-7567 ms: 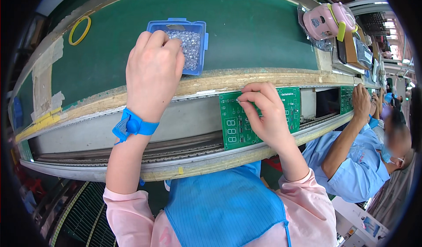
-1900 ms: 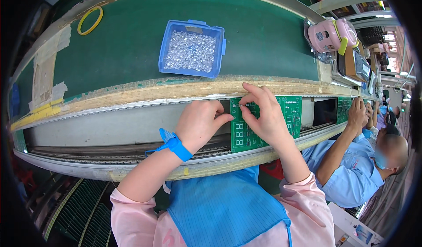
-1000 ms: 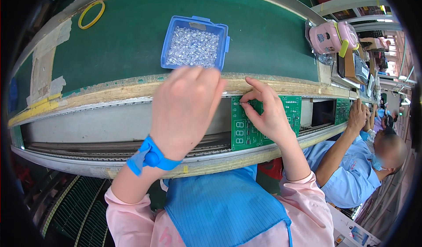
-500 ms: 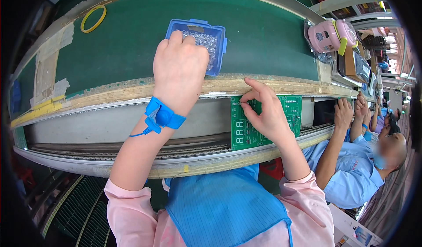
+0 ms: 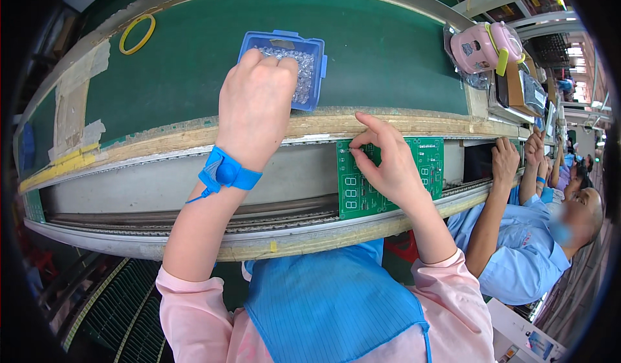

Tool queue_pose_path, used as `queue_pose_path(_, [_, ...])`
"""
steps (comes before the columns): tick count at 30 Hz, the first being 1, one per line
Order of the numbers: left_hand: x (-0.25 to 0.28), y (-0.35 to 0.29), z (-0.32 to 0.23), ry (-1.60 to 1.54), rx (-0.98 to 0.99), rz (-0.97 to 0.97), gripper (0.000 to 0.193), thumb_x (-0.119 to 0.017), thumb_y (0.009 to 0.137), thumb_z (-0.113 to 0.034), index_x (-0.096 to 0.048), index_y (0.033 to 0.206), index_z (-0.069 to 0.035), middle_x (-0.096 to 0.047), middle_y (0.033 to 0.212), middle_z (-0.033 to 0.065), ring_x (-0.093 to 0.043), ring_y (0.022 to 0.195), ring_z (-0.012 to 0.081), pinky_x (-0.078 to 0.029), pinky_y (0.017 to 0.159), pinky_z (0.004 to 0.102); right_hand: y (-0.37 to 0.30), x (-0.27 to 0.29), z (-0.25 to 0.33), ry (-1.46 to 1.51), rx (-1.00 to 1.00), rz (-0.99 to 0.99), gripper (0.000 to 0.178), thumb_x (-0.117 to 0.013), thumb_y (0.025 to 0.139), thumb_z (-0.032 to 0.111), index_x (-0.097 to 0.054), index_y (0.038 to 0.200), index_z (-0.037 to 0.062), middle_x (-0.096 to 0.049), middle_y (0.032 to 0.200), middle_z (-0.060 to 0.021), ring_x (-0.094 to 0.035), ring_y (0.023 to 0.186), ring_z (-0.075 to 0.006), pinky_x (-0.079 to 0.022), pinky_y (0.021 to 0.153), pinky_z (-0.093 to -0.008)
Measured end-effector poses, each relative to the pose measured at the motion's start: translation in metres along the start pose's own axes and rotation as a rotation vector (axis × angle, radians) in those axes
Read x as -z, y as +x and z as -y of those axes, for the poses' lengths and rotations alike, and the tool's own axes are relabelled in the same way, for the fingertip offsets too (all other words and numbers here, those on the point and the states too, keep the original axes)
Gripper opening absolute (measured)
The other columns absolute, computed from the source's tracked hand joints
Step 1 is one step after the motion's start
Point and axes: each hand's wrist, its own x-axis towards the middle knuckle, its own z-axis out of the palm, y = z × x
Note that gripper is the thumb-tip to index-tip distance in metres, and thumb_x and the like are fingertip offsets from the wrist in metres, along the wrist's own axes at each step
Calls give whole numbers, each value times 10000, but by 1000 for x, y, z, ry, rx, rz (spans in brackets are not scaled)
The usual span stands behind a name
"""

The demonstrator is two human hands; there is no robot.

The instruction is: The person places small clear plastic components onto green circuit boards moving along a conveyor belt. They pick components from a blue bin and insert them into specific slots on the boards. The person also moves a stack of circuit boards from a rack to the conveyor belt.

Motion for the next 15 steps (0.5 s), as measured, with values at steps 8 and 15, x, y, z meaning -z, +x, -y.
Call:
queue_pose_path(8, [15, -9, -12, -154, -19, -112, 74, -669, 777, 10, -647, 848, 13, -649, 817, 133, -597, 808, 311, -485, 720, 404, 5, 4, 9, -157, 64, 19, 539, -682, 732, -34, -544, 1247, 44, -631, 784, -57, -579, 799, -249, -477, 735, -374])
queue_pose_path(15, [18, -41, -38, -522, -27, -85, 105, -699, 779, -8, -657, 874, 6, -645, 809, 119, -602, 777, 295, -488, 689, 379, 10, 3, 13, -302, 149, 33, 478, -643, 718, 5, -597, 1193, 37, -619, 732, -51, -578, 794, -230, -477, 717, -356])
